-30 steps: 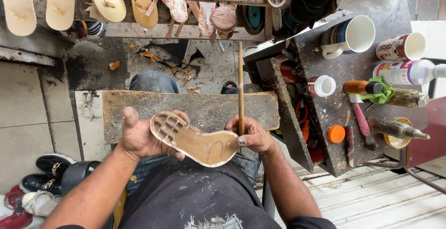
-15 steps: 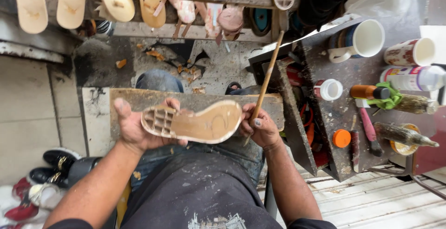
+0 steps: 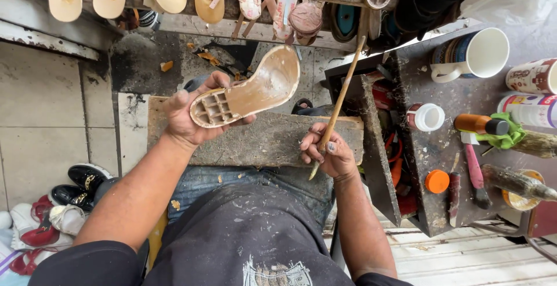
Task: Applying adhesive to a shoe sole using a brush at a repair bench
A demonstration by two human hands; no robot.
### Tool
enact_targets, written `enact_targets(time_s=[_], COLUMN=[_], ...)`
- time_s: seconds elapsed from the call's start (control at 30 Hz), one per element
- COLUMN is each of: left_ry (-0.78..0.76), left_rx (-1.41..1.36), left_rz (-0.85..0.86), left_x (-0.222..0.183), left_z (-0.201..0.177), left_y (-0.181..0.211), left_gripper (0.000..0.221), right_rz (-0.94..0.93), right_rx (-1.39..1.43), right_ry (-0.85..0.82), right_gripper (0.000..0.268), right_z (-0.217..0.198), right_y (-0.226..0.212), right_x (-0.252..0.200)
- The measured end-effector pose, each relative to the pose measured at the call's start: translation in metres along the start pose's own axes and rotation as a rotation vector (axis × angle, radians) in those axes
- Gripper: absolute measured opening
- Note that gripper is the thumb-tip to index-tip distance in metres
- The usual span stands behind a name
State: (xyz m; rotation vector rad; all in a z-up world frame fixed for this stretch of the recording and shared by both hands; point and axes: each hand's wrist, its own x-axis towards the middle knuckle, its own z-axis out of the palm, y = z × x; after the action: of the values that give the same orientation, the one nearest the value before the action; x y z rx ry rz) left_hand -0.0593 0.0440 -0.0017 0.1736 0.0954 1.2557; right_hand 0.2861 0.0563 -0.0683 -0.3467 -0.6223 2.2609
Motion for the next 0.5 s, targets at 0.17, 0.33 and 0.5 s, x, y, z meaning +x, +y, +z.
enact_targets(time_s=[0.17,0.33,0.5], left_ry=[-0.052,-0.148,0.068], left_rx=[0.039,0.080,0.020], left_rz=[0.044,0.084,0.225], left_x=[0.038,0.105,0.189], left_z=[0.018,0.014,0.039], left_y=[0.004,0.018,0.034], left_gripper=[0.063,0.053,0.057], right_rz=[0.010,0.040,0.124], right_rx=[0.062,0.076,0.086], right_ry=[-0.035,-0.036,-0.026], right_gripper=[0.056,0.053,0.045], right_z=[-0.006,0.001,0.013], right_y=[0.001,-0.006,-0.018], right_x=[0.000,0.001,0.000])
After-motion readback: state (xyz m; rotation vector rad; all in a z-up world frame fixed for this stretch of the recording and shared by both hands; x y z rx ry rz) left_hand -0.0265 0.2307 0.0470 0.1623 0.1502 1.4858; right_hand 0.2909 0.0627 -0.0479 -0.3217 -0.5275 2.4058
